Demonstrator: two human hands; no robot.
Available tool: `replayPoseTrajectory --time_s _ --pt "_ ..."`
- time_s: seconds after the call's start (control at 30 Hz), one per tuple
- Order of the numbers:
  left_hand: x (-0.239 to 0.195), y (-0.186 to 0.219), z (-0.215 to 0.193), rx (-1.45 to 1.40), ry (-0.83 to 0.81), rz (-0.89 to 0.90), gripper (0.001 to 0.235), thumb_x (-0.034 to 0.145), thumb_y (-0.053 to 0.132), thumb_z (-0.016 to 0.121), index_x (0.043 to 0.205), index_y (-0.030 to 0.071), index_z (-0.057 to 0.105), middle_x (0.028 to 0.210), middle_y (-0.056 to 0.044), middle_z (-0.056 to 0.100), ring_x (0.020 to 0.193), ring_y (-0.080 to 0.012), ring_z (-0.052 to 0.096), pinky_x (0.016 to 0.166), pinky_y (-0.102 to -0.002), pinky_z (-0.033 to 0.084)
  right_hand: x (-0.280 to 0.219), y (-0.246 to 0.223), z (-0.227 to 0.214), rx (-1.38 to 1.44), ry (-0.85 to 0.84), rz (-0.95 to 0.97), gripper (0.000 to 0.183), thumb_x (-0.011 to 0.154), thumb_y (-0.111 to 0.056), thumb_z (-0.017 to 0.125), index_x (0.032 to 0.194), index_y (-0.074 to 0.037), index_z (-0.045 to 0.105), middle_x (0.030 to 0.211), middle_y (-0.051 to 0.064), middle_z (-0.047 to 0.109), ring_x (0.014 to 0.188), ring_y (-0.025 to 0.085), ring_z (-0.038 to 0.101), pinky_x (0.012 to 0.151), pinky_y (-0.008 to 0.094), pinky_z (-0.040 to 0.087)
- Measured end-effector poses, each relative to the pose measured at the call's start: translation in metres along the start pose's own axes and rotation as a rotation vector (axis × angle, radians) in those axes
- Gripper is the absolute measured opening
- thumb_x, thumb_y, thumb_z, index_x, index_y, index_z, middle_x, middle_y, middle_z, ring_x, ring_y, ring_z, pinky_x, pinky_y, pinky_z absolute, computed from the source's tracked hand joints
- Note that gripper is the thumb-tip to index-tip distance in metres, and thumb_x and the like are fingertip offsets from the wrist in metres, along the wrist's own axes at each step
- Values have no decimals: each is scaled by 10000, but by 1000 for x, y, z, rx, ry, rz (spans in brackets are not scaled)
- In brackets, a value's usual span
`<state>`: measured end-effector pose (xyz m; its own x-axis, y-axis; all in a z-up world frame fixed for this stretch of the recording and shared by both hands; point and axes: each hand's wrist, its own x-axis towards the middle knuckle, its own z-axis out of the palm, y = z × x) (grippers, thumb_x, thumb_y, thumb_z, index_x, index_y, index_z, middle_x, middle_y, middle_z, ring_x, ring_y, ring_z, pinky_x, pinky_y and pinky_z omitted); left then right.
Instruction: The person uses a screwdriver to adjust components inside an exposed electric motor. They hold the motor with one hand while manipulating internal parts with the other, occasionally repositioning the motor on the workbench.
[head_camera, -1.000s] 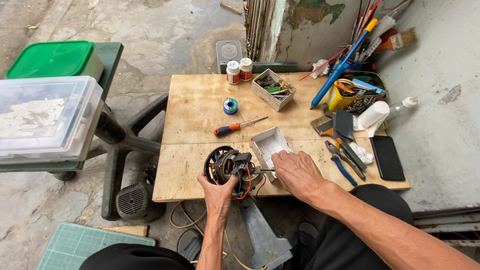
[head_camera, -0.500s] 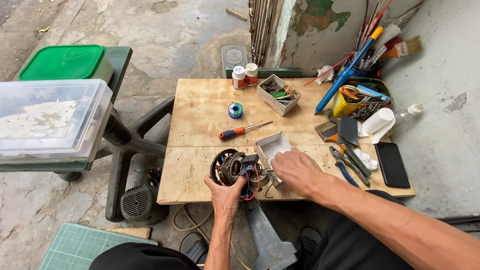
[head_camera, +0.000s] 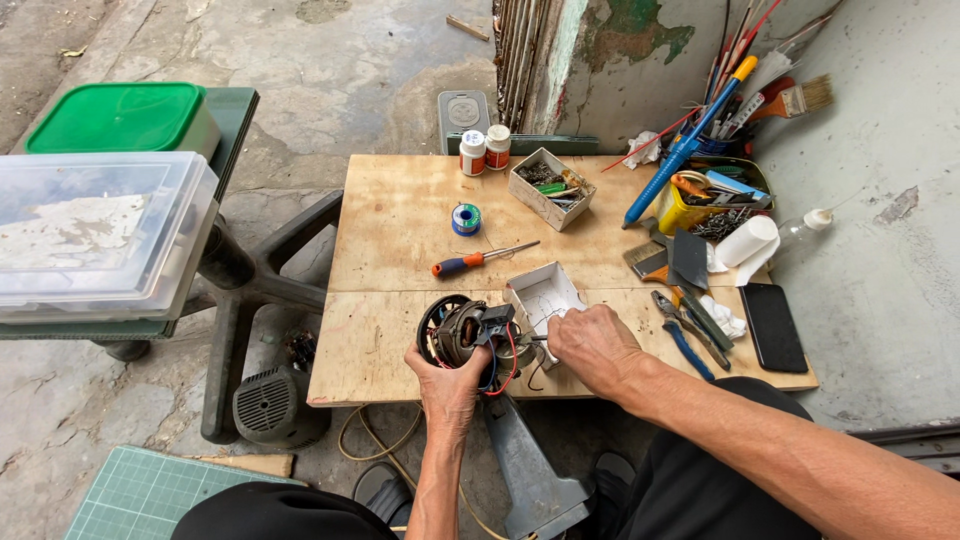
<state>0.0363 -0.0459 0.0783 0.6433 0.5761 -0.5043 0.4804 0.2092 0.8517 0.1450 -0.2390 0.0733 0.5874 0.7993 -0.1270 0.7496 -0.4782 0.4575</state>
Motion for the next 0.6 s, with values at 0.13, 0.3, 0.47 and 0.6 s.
replayPoseTrajectory --time_s 0.13,0.3,0.47,0.6 --pt "5 -4 0 -12 -6 3 1120 583 486 960 1484 174 371 1365 -207 661 1336 -383 592 1134 -486 459 -4 23 -72 475 -351 168 173 985 -227 599 1022 -92 701 758 74 703 675 196 685 745 429 589" --pt "5 -5 -1 -23 -4 11 1134 573 487 967 1480 163 369 1371 -219 654 1337 -394 589 1137 -494 459 -8 33 -101 826 -456 266 253 966 -222 544 1053 -70 726 869 111 714 889 287 743 891 490 558" --pt "1 -2 -1 -18 -9 2 1124 588 477 960 1488 163 366 1373 -210 656 1339 -385 590 1132 -487 461 -13 23 -96 508 -251 152 212 965 -89 554 1171 -80 602 965 79 654 933 249 707 850 440 596" --pt "-4 4 -2 -21 -9 -2 1121 592 470 950 1495 156 365 1383 -226 646 1349 -396 579 1138 -494 458 -6 22 -55 497 -315 182 355 959 -332 540 1043 -25 696 944 171 705 912 356 751 819 544 592"
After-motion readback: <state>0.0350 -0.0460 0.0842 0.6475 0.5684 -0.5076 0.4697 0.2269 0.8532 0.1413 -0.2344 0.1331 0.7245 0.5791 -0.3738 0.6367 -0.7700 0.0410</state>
